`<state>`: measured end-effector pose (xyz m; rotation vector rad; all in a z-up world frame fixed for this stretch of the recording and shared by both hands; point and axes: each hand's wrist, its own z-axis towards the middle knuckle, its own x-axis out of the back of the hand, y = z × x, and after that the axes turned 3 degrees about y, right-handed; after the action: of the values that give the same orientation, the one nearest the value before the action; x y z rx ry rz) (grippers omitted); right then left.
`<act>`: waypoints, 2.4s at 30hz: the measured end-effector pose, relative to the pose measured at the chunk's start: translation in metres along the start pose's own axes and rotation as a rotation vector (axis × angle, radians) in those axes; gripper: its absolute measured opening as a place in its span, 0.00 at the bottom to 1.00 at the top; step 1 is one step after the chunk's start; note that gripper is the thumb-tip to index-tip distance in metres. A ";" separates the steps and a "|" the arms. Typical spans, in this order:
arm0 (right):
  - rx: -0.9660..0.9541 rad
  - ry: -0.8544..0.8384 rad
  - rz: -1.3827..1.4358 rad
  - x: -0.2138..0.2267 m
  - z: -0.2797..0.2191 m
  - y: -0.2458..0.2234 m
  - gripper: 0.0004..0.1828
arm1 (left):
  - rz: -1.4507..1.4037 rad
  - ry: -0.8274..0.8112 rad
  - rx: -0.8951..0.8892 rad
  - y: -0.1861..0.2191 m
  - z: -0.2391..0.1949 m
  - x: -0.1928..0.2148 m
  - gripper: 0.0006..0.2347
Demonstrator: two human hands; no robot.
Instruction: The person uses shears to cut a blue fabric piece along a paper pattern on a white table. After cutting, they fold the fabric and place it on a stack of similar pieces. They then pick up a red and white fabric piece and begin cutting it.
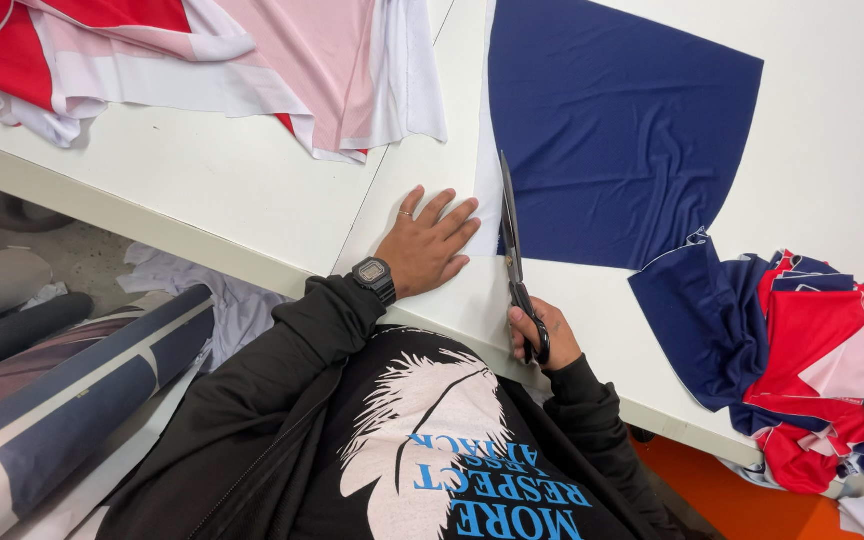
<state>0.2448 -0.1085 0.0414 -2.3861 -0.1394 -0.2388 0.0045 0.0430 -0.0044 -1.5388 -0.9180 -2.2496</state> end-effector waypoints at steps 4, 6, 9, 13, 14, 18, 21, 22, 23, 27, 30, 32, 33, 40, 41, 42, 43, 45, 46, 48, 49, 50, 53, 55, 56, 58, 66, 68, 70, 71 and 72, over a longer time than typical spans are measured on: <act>-0.012 0.004 -0.033 0.004 0.001 0.000 0.30 | 0.019 -0.003 -0.004 0.000 -0.001 0.000 0.23; -0.015 0.006 -0.054 0.006 0.002 -0.001 0.29 | 0.031 0.000 -0.006 0.000 -0.001 0.001 0.23; -0.027 0.008 -0.084 0.010 0.004 -0.002 0.29 | 0.035 0.005 -0.002 0.001 0.000 0.001 0.23; -0.028 0.007 -0.122 0.015 0.004 -0.004 0.28 | 0.034 0.010 0.000 0.002 -0.001 0.001 0.23; -0.024 0.007 -0.129 0.016 0.005 -0.005 0.28 | 0.034 0.012 0.001 0.002 -0.001 0.001 0.23; -0.034 0.010 -0.180 0.019 0.007 -0.005 0.27 | 0.038 0.020 -0.003 0.002 -0.001 0.000 0.23; -0.027 -0.021 -0.145 0.021 0.006 -0.002 0.28 | 0.043 0.023 -0.001 0.003 -0.001 0.000 0.23; -0.004 -0.047 -0.102 0.022 0.006 -0.002 0.29 | 0.042 0.023 0.001 0.003 -0.001 0.001 0.23; 0.022 -0.075 -0.060 0.022 0.006 -0.003 0.29 | 0.044 0.025 0.003 0.003 0.000 0.002 0.23; 0.059 -0.106 0.000 0.025 0.010 -0.008 0.29 | 0.034 0.029 0.000 0.003 0.000 0.004 0.23; 0.081 -0.093 -0.060 0.025 0.018 -0.015 0.31 | 0.030 0.029 0.003 0.003 0.001 0.004 0.23; 0.088 -0.089 -0.074 0.025 0.022 -0.020 0.31 | 0.023 0.022 0.006 0.003 0.000 0.004 0.23; 0.090 -0.089 -0.079 0.025 0.024 -0.023 0.31 | 0.026 0.021 0.006 0.003 0.001 0.004 0.23; 0.081 -0.094 -0.063 0.023 0.031 -0.031 0.29 | 0.020 0.015 0.010 0.003 0.001 0.004 0.23; 0.080 -0.095 -0.062 0.022 0.033 -0.032 0.29 | 0.018 0.014 0.011 0.003 0.001 0.004 0.23; 0.074 -0.095 -0.057 0.021 0.034 -0.032 0.29 | 0.020 0.015 0.010 0.003 0.001 0.004 0.23; 0.069 -0.094 -0.052 0.021 0.035 -0.034 0.29 | 0.022 0.017 0.010 0.002 0.001 0.004 0.23; 0.063 -0.096 -0.047 0.020 0.036 -0.035 0.28 | 0.025 0.020 0.010 0.002 0.002 0.004 0.23; 0.062 -0.098 -0.045 0.020 0.036 -0.035 0.28 | 0.025 0.019 0.010 0.002 0.001 0.004 0.23; 0.061 -0.098 -0.043 0.019 0.036 -0.037 0.28 | 0.025 0.019 0.009 0.002 0.001 0.005 0.23; 0.060 -0.095 -0.042 0.019 0.035 -0.037 0.28 | 0.023 0.020 0.008 0.002 0.001 0.005 0.23; 0.059 -0.092 -0.041 0.018 0.035 -0.037 0.28 | 0.022 0.020 0.007 0.002 0.001 0.005 0.23; 0.070 -0.083 -0.052 0.017 0.034 -0.038 0.27 | 0.011 0.033 0.008 0.002 0.001 0.005 0.23; 0.045 -0.074 -0.039 0.016 0.035 -0.038 0.25 | 0.015 0.029 0.010 0.002 0.001 0.005 0.23; 0.033 -0.069 -0.033 0.015 0.035 -0.038 0.24 | 0.018 0.028 0.010 0.002 0.001 0.005 0.23; 0.034 -0.071 -0.023 0.015 0.035 -0.038 0.24 | 0.020 0.024 0.009 0.002 0.001 0.004 0.23; 0.015 -0.037 -0.120 0.018 0.037 -0.042 0.23 | 0.016 0.026 0.009 0.001 0.001 0.002 0.23; 0.019 -0.039 -0.148 0.021 0.037 -0.042 0.22 | 0.007 0.030 0.011 0.002 0.000 0.002 0.23; 0.025 -0.070 -0.091 0.021 0.034 -0.041 0.24 | -0.002 0.035 0.017 0.003 -0.001 0.003 0.23; 0.031 -0.087 -0.064 0.021 0.034 -0.042 0.25 | -0.003 0.039 0.020 0.003 0.000 0.004 0.23; 0.060 -0.092 -0.057 0.021 0.035 -0.042 0.26 | -0.004 0.040 0.021 0.002 0.000 0.005 0.23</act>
<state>0.2632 -0.0530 0.0487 -2.3366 -0.2546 -0.1492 0.0033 0.0427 0.0011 -1.4796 -0.9311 -2.2579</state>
